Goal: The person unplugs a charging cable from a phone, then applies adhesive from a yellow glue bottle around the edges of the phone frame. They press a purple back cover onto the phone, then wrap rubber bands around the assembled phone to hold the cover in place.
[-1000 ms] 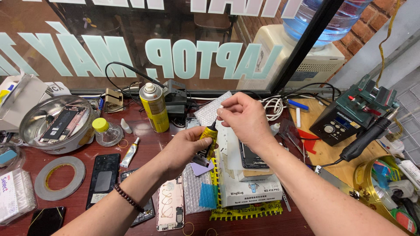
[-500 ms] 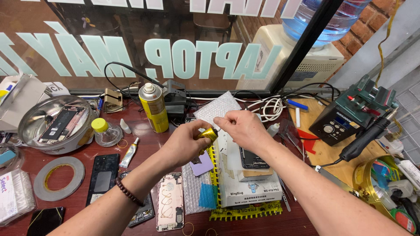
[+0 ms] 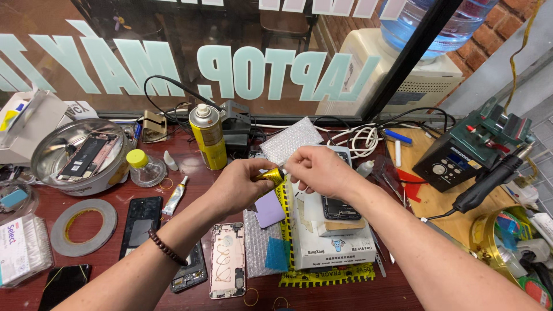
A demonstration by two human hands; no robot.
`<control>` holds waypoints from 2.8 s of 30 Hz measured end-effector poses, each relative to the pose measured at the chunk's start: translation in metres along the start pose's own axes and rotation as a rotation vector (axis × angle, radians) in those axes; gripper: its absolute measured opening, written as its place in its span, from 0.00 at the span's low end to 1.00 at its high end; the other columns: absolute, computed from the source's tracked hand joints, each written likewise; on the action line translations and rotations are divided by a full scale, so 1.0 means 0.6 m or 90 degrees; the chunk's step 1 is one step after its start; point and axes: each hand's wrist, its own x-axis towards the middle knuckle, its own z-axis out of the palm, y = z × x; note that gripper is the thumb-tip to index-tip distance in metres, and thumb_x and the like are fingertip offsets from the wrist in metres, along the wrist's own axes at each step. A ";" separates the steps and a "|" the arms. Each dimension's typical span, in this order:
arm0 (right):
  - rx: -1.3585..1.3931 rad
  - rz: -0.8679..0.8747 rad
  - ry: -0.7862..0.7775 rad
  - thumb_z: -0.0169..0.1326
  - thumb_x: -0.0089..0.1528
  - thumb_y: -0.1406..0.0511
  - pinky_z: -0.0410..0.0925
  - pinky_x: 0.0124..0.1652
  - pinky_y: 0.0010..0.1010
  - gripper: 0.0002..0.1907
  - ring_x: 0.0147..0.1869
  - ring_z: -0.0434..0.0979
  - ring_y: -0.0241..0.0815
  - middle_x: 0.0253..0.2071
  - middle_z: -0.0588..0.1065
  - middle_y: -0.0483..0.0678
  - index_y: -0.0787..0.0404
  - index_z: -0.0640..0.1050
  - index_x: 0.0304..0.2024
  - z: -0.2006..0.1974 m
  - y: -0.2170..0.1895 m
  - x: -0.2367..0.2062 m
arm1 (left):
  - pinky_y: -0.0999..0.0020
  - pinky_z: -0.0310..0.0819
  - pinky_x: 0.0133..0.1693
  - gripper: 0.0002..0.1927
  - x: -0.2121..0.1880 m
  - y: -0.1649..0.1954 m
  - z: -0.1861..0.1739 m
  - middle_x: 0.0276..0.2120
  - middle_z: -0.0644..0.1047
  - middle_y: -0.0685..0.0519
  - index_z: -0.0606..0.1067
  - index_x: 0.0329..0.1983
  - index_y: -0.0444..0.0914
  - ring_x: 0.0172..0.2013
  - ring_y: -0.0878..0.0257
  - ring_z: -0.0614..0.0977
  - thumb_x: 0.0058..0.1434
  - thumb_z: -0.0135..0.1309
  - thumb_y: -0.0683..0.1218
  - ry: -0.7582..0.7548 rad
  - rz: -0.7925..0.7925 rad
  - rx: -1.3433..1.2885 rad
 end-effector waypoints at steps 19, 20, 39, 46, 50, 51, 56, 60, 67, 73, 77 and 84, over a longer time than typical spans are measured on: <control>-0.025 0.038 0.202 0.56 0.64 0.61 0.69 0.24 0.24 0.11 0.24 0.74 0.30 0.26 0.78 0.43 0.62 0.81 0.42 -0.022 0.008 -0.055 | 0.55 0.80 0.49 0.17 0.073 -0.275 -0.150 0.43 0.84 0.41 0.83 0.49 0.44 0.44 0.48 0.86 0.55 0.60 0.44 0.230 -0.216 0.420; -0.026 0.039 0.224 0.56 0.64 0.62 0.68 0.23 0.24 0.11 0.24 0.74 0.30 0.26 0.78 0.42 0.61 0.81 0.43 -0.025 0.011 -0.061 | 0.53 0.79 0.49 0.16 0.074 -0.282 -0.147 0.44 0.83 0.41 0.83 0.49 0.44 0.45 0.46 0.85 0.56 0.60 0.44 0.238 -0.238 0.431; 0.138 0.069 0.369 0.55 0.65 0.64 0.66 0.23 0.21 0.09 0.23 0.70 0.28 0.27 0.77 0.41 0.61 0.80 0.45 -0.085 0.093 -0.184 | 0.62 0.75 0.31 0.08 0.161 -0.229 0.036 0.38 0.81 0.45 0.79 0.38 0.31 0.33 0.56 0.80 0.59 0.65 0.39 0.328 -0.437 -0.178; 0.223 0.037 0.357 0.55 0.66 0.64 0.67 0.26 0.22 0.10 0.26 0.72 0.29 0.29 0.77 0.43 0.63 0.80 0.45 -0.081 0.096 -0.161 | 0.57 0.80 0.44 0.08 0.140 -0.222 -0.030 0.39 0.77 0.52 0.70 0.46 0.40 0.38 0.57 0.80 0.66 0.52 0.37 0.230 -0.367 -0.421; 0.117 -0.048 0.333 0.58 0.63 0.64 0.75 0.35 0.24 0.12 0.34 0.81 0.32 0.35 0.81 0.46 0.64 0.81 0.46 -0.057 0.061 -0.129 | 0.58 0.79 0.47 0.05 0.099 -0.162 -0.082 0.41 0.79 0.51 0.73 0.43 0.40 0.42 0.58 0.82 0.66 0.50 0.39 0.155 -0.312 -0.482; 0.058 -0.084 0.327 0.59 0.62 0.64 0.77 0.38 0.25 0.13 0.38 0.84 0.33 0.37 0.83 0.47 0.65 0.81 0.45 -0.044 0.049 -0.124 | 0.59 0.81 0.48 0.05 0.090 -0.141 -0.085 0.42 0.79 0.51 0.74 0.43 0.39 0.43 0.59 0.82 0.66 0.49 0.40 0.127 -0.296 -0.507; -0.250 -0.011 0.282 0.65 0.55 0.52 0.74 0.49 0.37 0.26 0.48 0.83 0.48 0.44 0.81 0.55 0.63 0.80 0.47 0.036 -0.017 -0.126 | 0.59 0.78 0.47 0.05 0.067 -0.040 -0.041 0.39 0.78 0.52 0.72 0.40 0.41 0.40 0.59 0.80 0.63 0.54 0.40 0.011 -0.218 -0.531; -0.319 0.108 0.283 0.67 0.49 0.49 0.72 0.52 0.43 0.38 0.53 0.80 0.54 0.49 0.78 0.57 0.61 0.75 0.56 0.035 -0.052 -0.140 | 0.55 0.79 0.44 0.06 0.091 0.025 0.023 0.36 0.78 0.52 0.71 0.38 0.40 0.36 0.57 0.80 0.61 0.56 0.37 -0.047 -0.153 -0.505; -0.329 0.285 0.326 0.66 0.50 0.51 0.71 0.56 0.44 0.38 0.58 0.79 0.54 0.53 0.78 0.56 0.57 0.74 0.61 -0.024 -0.037 -0.146 | 0.63 0.81 0.37 0.11 0.162 0.070 0.093 0.35 0.80 0.51 0.76 0.46 0.36 0.34 0.62 0.81 0.61 0.61 0.41 0.048 -0.077 -0.210; -0.365 0.343 0.300 0.66 0.51 0.51 0.71 0.56 0.45 0.35 0.58 0.78 0.53 0.53 0.78 0.54 0.57 0.76 0.58 -0.022 -0.006 -0.117 | 0.67 0.81 0.29 0.05 0.237 0.061 0.113 0.30 0.80 0.52 0.80 0.37 0.34 0.26 0.64 0.81 0.61 0.59 0.42 0.058 -0.038 -0.057; -0.398 0.339 0.285 0.66 0.51 0.52 0.72 0.55 0.45 0.33 0.58 0.78 0.54 0.52 0.78 0.54 0.59 0.77 0.55 -0.013 0.003 -0.110 | 0.68 0.81 0.26 0.04 0.258 0.045 0.134 0.28 0.81 0.52 0.82 0.34 0.35 0.23 0.65 0.81 0.58 0.62 0.42 0.051 -0.063 0.001; -0.438 0.357 0.268 0.67 0.53 0.51 0.71 0.55 0.45 0.31 0.59 0.77 0.54 0.52 0.78 0.55 0.60 0.78 0.53 -0.010 0.004 -0.113 | 0.67 0.80 0.25 0.03 0.265 0.026 0.151 0.27 0.81 0.51 0.84 0.32 0.35 0.22 0.65 0.79 0.56 0.62 0.40 -0.002 -0.045 -0.008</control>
